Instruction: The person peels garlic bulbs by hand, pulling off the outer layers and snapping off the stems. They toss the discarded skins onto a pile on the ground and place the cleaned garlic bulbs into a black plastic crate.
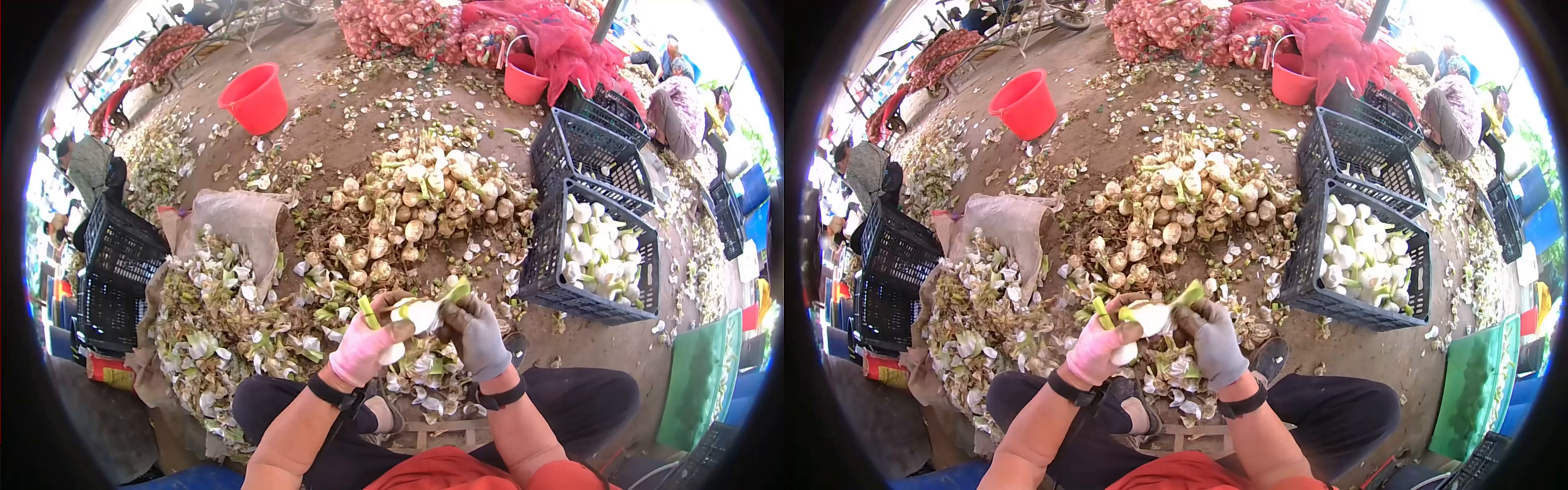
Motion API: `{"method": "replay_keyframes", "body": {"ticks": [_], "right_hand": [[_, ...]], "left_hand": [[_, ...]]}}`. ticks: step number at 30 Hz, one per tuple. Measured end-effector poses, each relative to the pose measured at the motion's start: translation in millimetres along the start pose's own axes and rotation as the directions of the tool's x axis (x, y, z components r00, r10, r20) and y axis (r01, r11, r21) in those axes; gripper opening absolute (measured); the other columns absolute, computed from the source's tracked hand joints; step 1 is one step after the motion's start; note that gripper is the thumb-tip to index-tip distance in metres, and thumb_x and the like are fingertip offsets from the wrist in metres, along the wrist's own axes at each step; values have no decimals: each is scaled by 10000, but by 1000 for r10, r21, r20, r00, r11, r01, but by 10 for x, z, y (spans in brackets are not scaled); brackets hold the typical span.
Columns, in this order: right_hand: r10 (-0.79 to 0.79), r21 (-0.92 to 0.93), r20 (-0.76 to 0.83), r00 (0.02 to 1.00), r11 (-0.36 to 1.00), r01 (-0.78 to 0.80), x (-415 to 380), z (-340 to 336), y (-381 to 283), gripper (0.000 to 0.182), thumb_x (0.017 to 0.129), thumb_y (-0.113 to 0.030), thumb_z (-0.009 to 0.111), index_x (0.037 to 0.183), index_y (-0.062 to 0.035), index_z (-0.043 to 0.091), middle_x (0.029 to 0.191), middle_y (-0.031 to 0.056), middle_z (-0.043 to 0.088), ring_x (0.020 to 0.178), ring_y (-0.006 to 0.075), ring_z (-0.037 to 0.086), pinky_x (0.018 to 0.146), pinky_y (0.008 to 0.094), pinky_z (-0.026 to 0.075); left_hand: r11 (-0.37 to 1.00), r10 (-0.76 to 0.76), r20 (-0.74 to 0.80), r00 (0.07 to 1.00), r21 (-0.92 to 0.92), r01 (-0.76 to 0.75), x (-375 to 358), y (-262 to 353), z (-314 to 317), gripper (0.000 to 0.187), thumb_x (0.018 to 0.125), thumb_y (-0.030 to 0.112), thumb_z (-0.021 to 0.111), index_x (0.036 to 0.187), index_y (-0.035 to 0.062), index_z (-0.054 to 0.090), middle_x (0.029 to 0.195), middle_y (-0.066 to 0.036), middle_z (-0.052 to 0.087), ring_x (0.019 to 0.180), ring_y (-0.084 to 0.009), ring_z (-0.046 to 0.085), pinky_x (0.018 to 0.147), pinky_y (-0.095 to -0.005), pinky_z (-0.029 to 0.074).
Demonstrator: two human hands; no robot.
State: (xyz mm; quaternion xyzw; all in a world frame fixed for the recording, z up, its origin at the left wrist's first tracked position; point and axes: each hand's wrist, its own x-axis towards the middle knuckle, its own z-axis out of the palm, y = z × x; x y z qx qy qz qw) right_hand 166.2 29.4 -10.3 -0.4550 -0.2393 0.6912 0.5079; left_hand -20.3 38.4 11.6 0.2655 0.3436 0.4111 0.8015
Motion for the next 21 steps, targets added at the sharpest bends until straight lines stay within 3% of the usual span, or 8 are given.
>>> {"method": "replay_keyframes", "body": {"ticks": [2,5,7,10,11,14,15,21], "right_hand": [[-26,59,-58,998,998,29,121,-93,27,99,946,-106,565,954,-25,621,730,2,597,579,80,527,522,233,410],[-128,-339,14,992,932,125,239,-162,99,143,922,-35,526,1022,0,622,822,36,618,672,123,575,571,251,444],[-493,-887,162,855,307,345,332,-257,138,313,852,66,529,1159,43,586,1057,86,641,950,176,609,834,281,475],[-332,-408,63,941,852,328,126,-112,-142,426,797,141,503,1201,29,581,1132,79,617,1069,142,561,905,270,452],[-325,-368,127,937,862,348,52,-96,-211,370,825,69,579,1190,7,592,1051,75,626,980,134,583,843,283,475],[-216,-492,196,957,822,286,-166,80,-395,292,832,21,634,1124,8,630,965,74,652,915,141,604,805,287,482],[-395,-665,275,877,580,470,-126,54,-347,258,815,-17,676,1072,2,654,887,112,670,848,204,637,747,313,490],[-485,-810,284,827,341,478,-134,58,-258,226,769,-11,670,993,-39,664,846,158,645,797,340,623,674,383,489]], "left_hand": [[999,-38,67,997,11,38,-32,3,-32,582,778,153,771,1286,70,501,1116,-57,619,962,-154,621,769,-271,536],[998,-42,111,993,47,37,-24,-43,25,624,791,137,756,1341,71,469,1117,-49,617,956,-139,625,776,-261,535],[996,-40,122,992,83,30,-39,1,41,621,793,127,751,1342,67,468,1119,-49,615,971,-142,620,799,-267,530],[989,18,83,996,145,-30,-17,-45,10,603,791,125,747,1324,49,476,1132,-51,609,1017,-153,605,873,-291,510],[983,64,48,997,166,-72,0,-53,18,592,788,121,749,1310,41,482,1138,-56,606,1027,-157,602,889,-298,504],[970,116,16,993,212,-116,46,-106,4,557,791,119,749,1276,19,494,1131,-65,606,1025,-153,599,907,-301,495],[948,145,21,989,284,-145,47,-116,18,544,801,120,741,1275,14,496,1123,-66,609,1016,-148,599,903,-299,496],[879,155,31,987,451,-152,47,-73,43,432,861,44,655,1266,-4,515,1137,-66,617,1029,-131,599,897,-271,488]]}}
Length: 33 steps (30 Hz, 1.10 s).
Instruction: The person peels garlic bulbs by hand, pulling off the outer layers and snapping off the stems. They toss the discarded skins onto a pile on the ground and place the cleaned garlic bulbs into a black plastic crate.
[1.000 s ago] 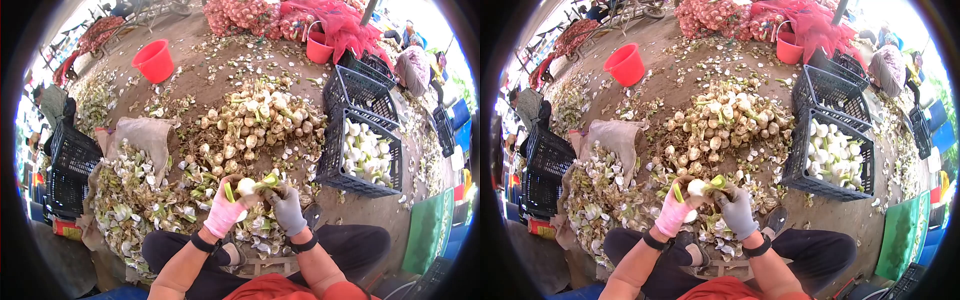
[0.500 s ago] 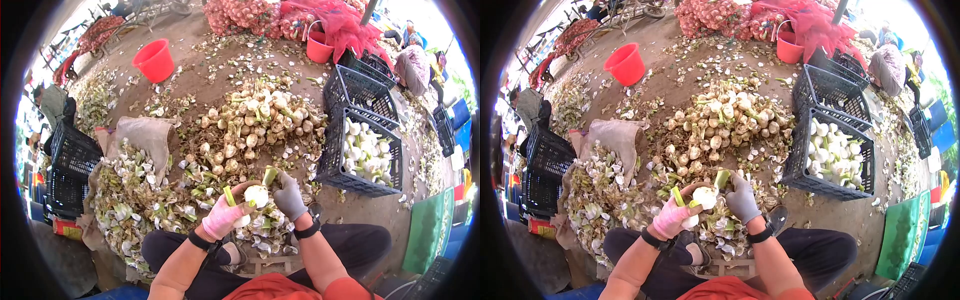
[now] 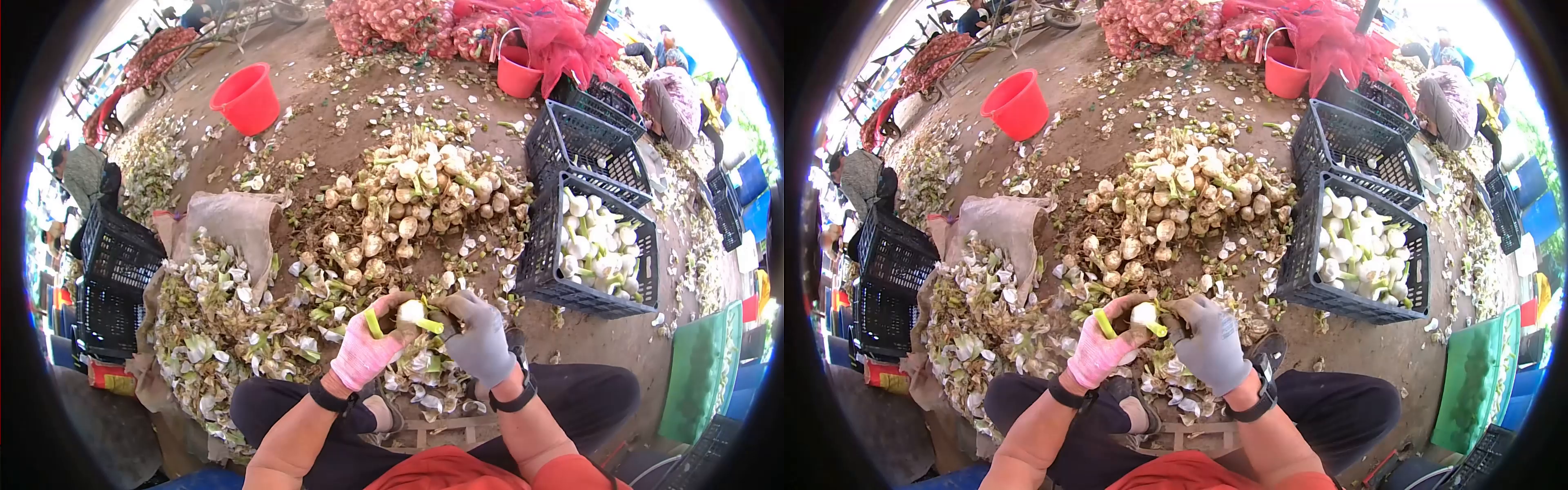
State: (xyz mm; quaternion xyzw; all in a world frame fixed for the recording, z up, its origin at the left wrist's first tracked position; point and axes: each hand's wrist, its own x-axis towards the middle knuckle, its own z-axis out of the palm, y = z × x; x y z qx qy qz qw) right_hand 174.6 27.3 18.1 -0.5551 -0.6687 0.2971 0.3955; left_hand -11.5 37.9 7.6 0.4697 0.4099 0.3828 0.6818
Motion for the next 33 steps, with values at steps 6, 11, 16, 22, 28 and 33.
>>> {"method": "replay_keyframes", "body": {"ticks": [6,11,16,22,28,33], "right_hand": [[49,-6,23,999,999,-49,-36,28,128,152,824,-48,630,971,-8,621,801,130,641,763,283,630,667,364,489],[324,599,210,922,703,-383,-70,84,235,145,945,-87,560,946,56,589,785,13,601,735,66,513,651,257,443],[279,522,242,929,770,-367,-80,131,216,136,932,-95,575,920,38,601,789,9,608,725,58,515,662,241,439],[176,894,298,938,294,-339,-125,10,0,334,905,-249,629,1078,33,576,935,56,647,850,116,621,775,257,496],[-102,952,302,948,82,-295,-355,-7,45,369,834,-309,673,972,27,613,881,130,644,838,206,627,767,316,483],[92,302,504,859,913,-275,-70,-54,54,274,839,-69,632,1098,20,609,937,125,638,777,223,610,699,332,493]], "left_hand": [[982,-106,93,990,-144,119,5,-11,-25,451,901,121,577,1319,-18,478,1151,-93,619,1012,-147,606,898,-285,485],[996,23,71,997,-89,-17,17,-25,-57,488,904,169,529,1343,-29,451,1138,-104,634,1023,-167,612,914,-313,480],[990,-101,-212,972,-116,78,20,-64,-64,261,932,59,579,1188,7,570,910,-67,678,794,-115,648,690,-229,514],[747,-210,-52,976,-653,126,-6,-201,-343,286,941,140,518,1172,-17,577,1054,-113,658,924,-190,651,788,-293,537],[707,-391,-154,907,-681,190,89,-254,-389,372,1004,286,375,1230,37,534,1126,-90,643,986,-206,645,793,-330,559],[685,-325,-98,941,-710,163,26,-332,-400,364,1002,268,387,1233,22,524,1109,-96,644,951,-204,649,779,-340,565]]}}
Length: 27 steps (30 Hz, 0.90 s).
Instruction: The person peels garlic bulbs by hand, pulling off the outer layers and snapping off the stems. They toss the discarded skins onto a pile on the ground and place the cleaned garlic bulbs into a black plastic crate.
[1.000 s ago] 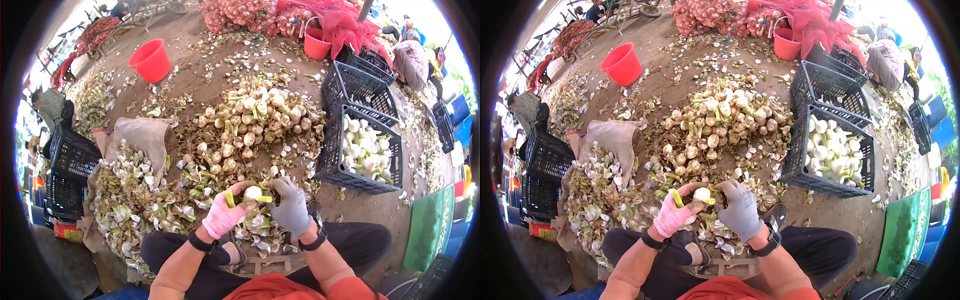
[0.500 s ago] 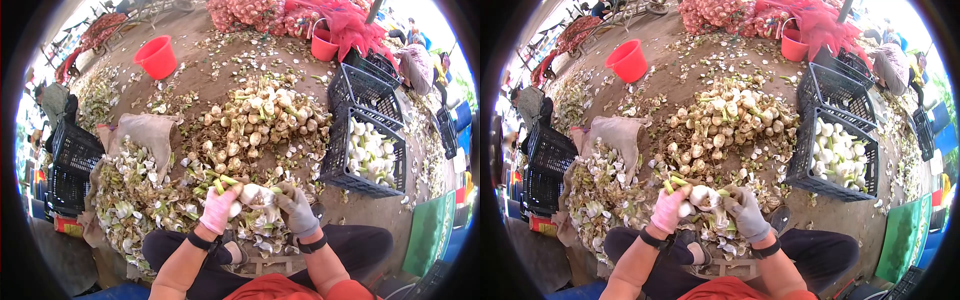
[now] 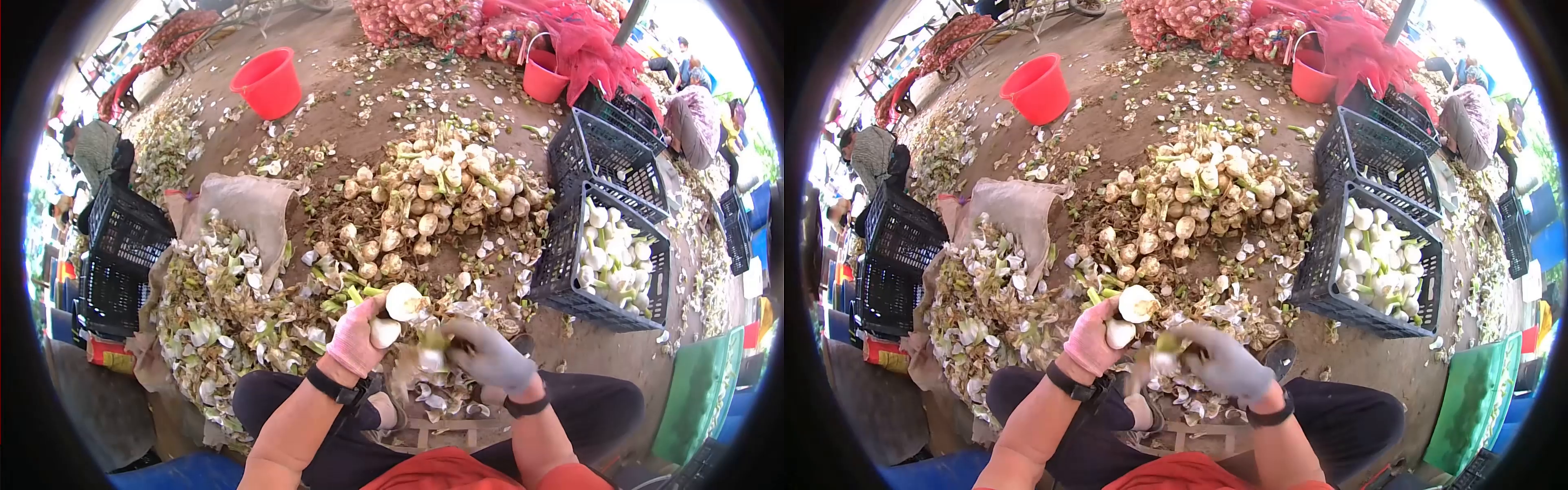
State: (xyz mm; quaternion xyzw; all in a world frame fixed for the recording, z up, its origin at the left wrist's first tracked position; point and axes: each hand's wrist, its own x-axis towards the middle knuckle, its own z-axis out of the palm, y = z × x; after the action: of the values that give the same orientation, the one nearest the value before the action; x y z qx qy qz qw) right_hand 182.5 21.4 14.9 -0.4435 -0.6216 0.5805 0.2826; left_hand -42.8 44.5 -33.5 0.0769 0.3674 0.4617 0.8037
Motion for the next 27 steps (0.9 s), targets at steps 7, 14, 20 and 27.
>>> {"method": "replay_keyframes", "body": {"ticks": [7,14,20,27], "right_hand": [[-57,8,-421,905,998,67,292,216,31,299,795,-43,725,1067,-17,605,988,108,621,760,157,600,682,280,483],[-207,248,191,959,956,157,-15,357,-91,252,802,39,649,1043,-23,609,1041,110,631,918,228,616,814,327,485],[66,158,-227,972,987,-31,30,250,523,810,828,-238,737,1438,13,268,1412,239,384,1308,327,410,1067,399,366],[192,873,-244,950,471,129,234,350,770,605,930,-391,600,1391,-91,348,1249,64,504,1060,154,545,843,276,499]], "left_hand": [[995,4,100,995,96,-13,-3,-43,183,375,998,243,378,1257,15,525,1174,-117,618,1042,-222,618,878,-355,524],[999,12,-150,989,51,-4,187,-33,118,381,1004,231,373,1281,13,518,1197,-107,619,1044,-229,625,906,-362,520],[803,292,151,944,497,-328,288,-292,-131,340,1004,229,367,1241,56,538,1122,-73,632,989,-208,634,786,-327,550],[696,201,105,974,684,-218,386,-649,400,459,917,247,625,1278,5,480,1080,-73,559,972,-150,588,794,-259,504]]}}
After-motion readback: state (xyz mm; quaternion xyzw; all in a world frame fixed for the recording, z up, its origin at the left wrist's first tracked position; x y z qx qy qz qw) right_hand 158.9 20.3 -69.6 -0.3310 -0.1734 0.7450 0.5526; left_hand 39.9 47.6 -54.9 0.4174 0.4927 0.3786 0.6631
